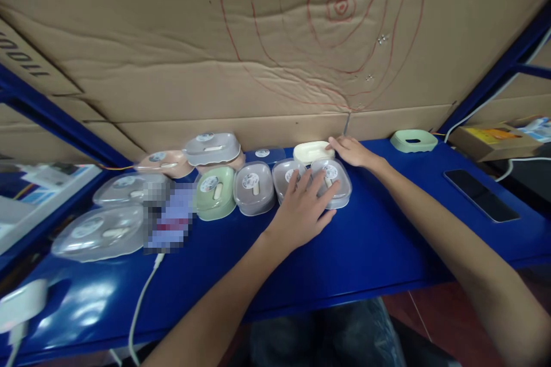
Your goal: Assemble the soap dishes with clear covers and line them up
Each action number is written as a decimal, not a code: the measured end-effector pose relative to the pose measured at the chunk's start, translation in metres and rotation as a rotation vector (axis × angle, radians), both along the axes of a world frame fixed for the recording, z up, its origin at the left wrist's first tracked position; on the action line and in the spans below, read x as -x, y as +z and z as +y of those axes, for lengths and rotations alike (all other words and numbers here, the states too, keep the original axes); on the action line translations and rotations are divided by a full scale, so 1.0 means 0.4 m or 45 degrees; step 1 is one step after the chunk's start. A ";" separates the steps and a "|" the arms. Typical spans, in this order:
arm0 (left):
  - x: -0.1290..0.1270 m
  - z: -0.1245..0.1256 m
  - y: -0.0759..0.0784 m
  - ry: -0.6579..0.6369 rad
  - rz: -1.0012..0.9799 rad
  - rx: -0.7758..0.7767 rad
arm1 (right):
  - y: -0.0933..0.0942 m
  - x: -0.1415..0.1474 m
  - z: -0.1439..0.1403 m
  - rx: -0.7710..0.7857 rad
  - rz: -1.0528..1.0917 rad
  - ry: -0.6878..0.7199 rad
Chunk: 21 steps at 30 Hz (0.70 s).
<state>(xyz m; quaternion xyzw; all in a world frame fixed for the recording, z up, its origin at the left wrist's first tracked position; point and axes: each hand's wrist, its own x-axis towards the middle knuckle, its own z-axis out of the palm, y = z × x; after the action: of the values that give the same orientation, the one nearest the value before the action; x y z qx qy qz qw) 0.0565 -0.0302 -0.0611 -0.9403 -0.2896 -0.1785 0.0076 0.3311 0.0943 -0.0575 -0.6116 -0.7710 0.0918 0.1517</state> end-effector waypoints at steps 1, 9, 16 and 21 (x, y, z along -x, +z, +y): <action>-0.001 -0.001 0.001 0.002 0.007 -0.009 | -0.003 -0.026 -0.009 0.003 -0.024 -0.043; -0.016 -0.010 -0.016 0.062 0.017 -0.094 | 0.007 -0.260 -0.165 0.030 -0.336 -0.358; -0.040 -0.010 -0.025 0.139 0.013 -0.143 | 0.007 -0.354 -0.256 0.030 -0.329 -0.320; -0.052 -0.004 -0.029 0.158 0.111 -0.216 | -0.048 -0.354 -0.287 -0.034 -0.235 -0.122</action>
<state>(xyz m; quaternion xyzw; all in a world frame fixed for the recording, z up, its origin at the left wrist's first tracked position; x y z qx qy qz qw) 0.0774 -0.0320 -0.0725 -0.9234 -0.3307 -0.1605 0.1107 0.4729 -0.0203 -0.0765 -0.6516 -0.7527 0.0175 0.0922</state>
